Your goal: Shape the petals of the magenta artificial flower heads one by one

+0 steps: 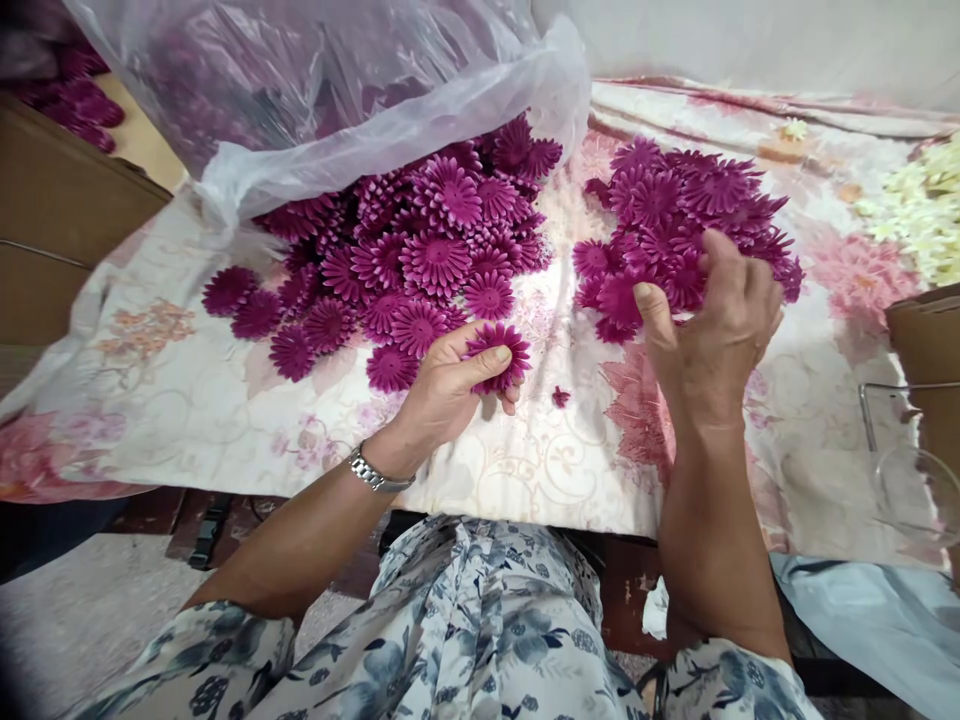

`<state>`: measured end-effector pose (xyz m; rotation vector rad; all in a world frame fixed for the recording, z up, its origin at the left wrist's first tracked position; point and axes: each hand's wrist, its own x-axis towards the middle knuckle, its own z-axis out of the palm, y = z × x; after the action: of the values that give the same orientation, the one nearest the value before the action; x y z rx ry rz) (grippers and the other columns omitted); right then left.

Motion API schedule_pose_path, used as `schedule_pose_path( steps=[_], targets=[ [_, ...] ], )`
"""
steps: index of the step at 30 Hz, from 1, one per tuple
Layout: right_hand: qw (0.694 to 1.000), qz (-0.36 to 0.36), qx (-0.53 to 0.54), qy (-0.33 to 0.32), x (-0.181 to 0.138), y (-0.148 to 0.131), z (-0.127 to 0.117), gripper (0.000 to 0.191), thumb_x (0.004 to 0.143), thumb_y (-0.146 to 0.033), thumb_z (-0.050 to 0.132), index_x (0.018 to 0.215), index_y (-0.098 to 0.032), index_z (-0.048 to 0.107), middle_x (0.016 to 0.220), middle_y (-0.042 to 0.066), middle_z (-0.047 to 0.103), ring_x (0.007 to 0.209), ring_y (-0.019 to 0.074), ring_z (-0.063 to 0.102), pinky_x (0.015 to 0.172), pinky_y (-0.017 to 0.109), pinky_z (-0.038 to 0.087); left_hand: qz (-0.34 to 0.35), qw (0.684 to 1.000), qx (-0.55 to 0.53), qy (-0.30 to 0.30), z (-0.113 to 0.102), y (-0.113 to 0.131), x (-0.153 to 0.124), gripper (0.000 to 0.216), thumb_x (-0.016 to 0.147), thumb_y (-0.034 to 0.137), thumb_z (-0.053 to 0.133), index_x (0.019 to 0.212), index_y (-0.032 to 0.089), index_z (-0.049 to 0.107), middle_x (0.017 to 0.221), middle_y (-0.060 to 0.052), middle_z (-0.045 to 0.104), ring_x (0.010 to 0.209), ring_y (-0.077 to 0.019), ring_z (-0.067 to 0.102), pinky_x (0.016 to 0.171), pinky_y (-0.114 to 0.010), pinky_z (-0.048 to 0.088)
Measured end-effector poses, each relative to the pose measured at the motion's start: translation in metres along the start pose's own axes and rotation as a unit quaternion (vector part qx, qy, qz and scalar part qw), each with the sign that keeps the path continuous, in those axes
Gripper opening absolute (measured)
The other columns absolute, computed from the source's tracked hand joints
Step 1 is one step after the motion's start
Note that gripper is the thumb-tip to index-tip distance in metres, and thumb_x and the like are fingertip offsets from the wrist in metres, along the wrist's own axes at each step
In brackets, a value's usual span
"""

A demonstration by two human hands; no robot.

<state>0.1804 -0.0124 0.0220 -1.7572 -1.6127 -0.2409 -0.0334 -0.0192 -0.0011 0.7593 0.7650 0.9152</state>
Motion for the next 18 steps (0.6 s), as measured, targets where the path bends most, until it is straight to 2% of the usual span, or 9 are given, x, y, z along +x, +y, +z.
schedule_pose_path(
  steps=[1, 3, 5, 7, 11, 15, 17, 18],
  targets=[
    [1.0, -0.013, 0.012, 0.002, 0.0, -0.001, 0.0, 0.046, 0.077, -0.041, 0.064, 0.118, -0.021, 0.057, 0.102, 0.012, 0.059, 0.097, 0.0268, 0.052, 0.083, 0.042, 0.041, -0.002, 1.0, -0.002, -0.009, 0.0, 0.0, 0.0, 0.016, 0.071, 0.027, 0.064, 0.078, 0.016, 0.054, 0.058, 0.003, 0.058, 0.046, -0.0084, 0.055, 0.042, -0.021, 0.048],
    [0.99, -0.022, 0.133, -0.046, -0.006, -0.009, 0.004, 0.04, 0.08, -0.039, 0.061, 0.116, -0.022, 0.058, 0.105, 0.011, 0.059, 0.093, 0.0229, 0.054, 0.078, 0.038, 0.045, -0.002, 1.0, 0.003, -0.016, 0.001, -0.001, 0.0, 0.011, 0.071, 0.021, 0.06, 0.078, 0.016, 0.054, 0.06, 0.003, 0.058, 0.048, -0.0092, 0.057, 0.044, -0.022, 0.05],
    [0.947, -0.03, 0.278, -0.16, -0.015, -0.023, 0.011, 0.028, 0.08, -0.038, 0.062, 0.103, -0.022, 0.063, 0.094, 0.007, 0.062, 0.079, 0.0159, 0.056, 0.068, 0.031, 0.046, 0.008, 0.999, 0.036, -0.014, 0.003, -0.003, 0.0, 0.008, 0.072, 0.019, 0.058, 0.078, 0.016, 0.054, 0.059, 0.003, 0.057, 0.047, -0.009, 0.056, 0.044, -0.023, 0.051],
    [0.904, -0.021, 0.345, -0.25, -0.024, -0.037, 0.017, 0.02, 0.078, -0.035, 0.065, 0.091, -0.02, 0.064, 0.081, 0.002, 0.063, 0.07, 0.0121, 0.056, 0.064, 0.027, 0.046, 0.019, 0.996, 0.091, -0.01, 0.004, -0.005, 0.0, 0.008, 0.074, 0.021, 0.058, 0.074, 0.016, 0.052, 0.057, 0.004, 0.055, 0.045, -0.0084, 0.056, 0.042, -0.021, 0.05],
    [0.868, 0.084, 0.404, -0.278, -0.033, -0.045, 0.025, 0.015, 0.076, -0.032, 0.067, 0.079, -0.018, 0.061, 0.067, -0.002, 0.06, 0.059, 0.0088, 0.054, 0.055, 0.023, 0.045, 0.019, 0.987, 0.162, 0.007, 0.004, -0.006, 0.002, 0.012, 0.076, 0.024, 0.059, 0.072, 0.016, 0.051, 0.053, 0.004, 0.053, 0.04, -0.0076, 0.054, 0.037, -0.018, 0.044],
    [0.79, 0.148, 0.493, -0.334, -0.031, -0.038, 0.027, 0.023, 0.072, -0.032, 0.071, 0.088, -0.019, 0.061, 0.071, -0.003, 0.061, 0.059, 0.0083, 0.055, 0.051, 0.021, 0.044, 0.066, 0.971, 0.228, 0.024, 0.002, -0.005, 0.002, 0.012, 0.076, 0.027, 0.059, 0.073, 0.016, 0.055, 0.052, 0.005, 0.051, 0.041, -0.0061, 0.049, 0.04, -0.018, 0.04],
    [0.778, 0.153, 0.499, -0.351, -0.03, -0.036, 0.026, 0.02, 0.072, -0.031, 0.071, 0.084, -0.018, 0.062, 0.068, -0.003, 0.06, 0.055, 0.0073, 0.053, 0.048, 0.02, 0.042, 0.105, 0.955, 0.277, 0.028, 0.002, -0.005, 0.002, 0.011, 0.076, 0.025, 0.059, 0.07, 0.016, 0.056, 0.054, 0.005, 0.052, 0.046, -0.0054, 0.049, 0.044, -0.017, 0.039],
    [0.781, 0.148, 0.493, -0.352, -0.03, -0.036, 0.026, 0.018, 0.073, -0.031, 0.07, 0.08, -0.018, 0.062, 0.065, -0.003, 0.059, 0.053, 0.0069, 0.052, 0.047, 0.02, 0.041, 0.12, 0.946, 0.3, 0.032, 0.002, -0.005, 0.002, 0.011, 0.076, 0.024, 0.059, 0.069, 0.016, 0.056, 0.055, 0.005, 0.052, 0.048, -0.0054, 0.049, 0.045, -0.017, 0.039]
  ],
)
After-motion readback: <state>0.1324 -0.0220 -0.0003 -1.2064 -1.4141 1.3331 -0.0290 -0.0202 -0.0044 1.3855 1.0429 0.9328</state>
